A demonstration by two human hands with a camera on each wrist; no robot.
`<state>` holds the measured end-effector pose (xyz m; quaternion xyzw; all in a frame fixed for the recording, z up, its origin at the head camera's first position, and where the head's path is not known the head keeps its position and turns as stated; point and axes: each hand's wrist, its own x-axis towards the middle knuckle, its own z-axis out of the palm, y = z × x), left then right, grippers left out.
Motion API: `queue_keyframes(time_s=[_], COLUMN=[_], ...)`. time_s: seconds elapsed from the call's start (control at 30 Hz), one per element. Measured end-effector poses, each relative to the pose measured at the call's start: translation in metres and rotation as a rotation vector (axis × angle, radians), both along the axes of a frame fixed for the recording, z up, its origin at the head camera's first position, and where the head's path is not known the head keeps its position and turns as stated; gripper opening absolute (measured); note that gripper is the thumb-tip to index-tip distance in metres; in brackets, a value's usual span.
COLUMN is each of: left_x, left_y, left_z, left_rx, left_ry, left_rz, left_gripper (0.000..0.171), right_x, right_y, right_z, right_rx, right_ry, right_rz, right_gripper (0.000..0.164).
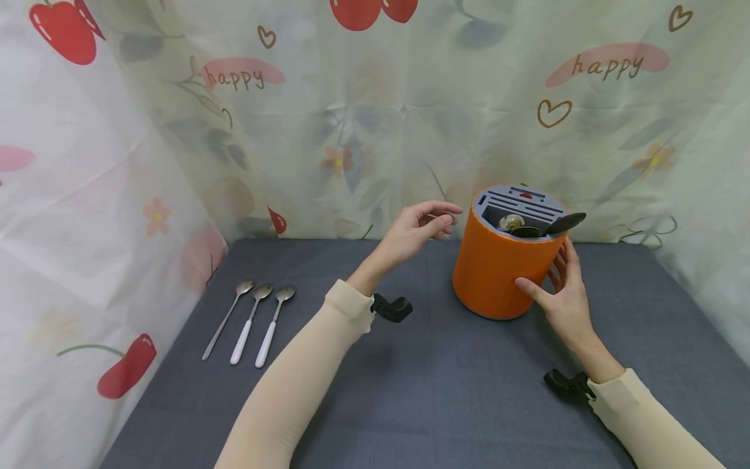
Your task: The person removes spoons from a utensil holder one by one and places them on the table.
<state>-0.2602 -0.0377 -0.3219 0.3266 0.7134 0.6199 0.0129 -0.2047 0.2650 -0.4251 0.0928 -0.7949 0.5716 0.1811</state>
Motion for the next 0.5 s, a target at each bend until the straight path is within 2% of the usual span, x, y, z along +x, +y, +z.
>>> queue_keyframes(time_s=[0.3, 0.5], left_x=[-0.002, -0.001], left_y=[0.024, 0.034], left_z=[0.009, 0.019], left_rx=[0.039, 0.051], left_ry=[0.038, 0.022], left_rz=[-0.033, -0.056], left_gripper=[0.03, 0.031], right_x=[0.0, 0.0], right_y=[0.001, 0.001], right_z=[-0.001, 0.0], right_rx=[-0.004, -0.005], right_ry=[0.01, 0.016], right_rz=[0.003, 0.006], right_gripper=[0.103, 0.102])
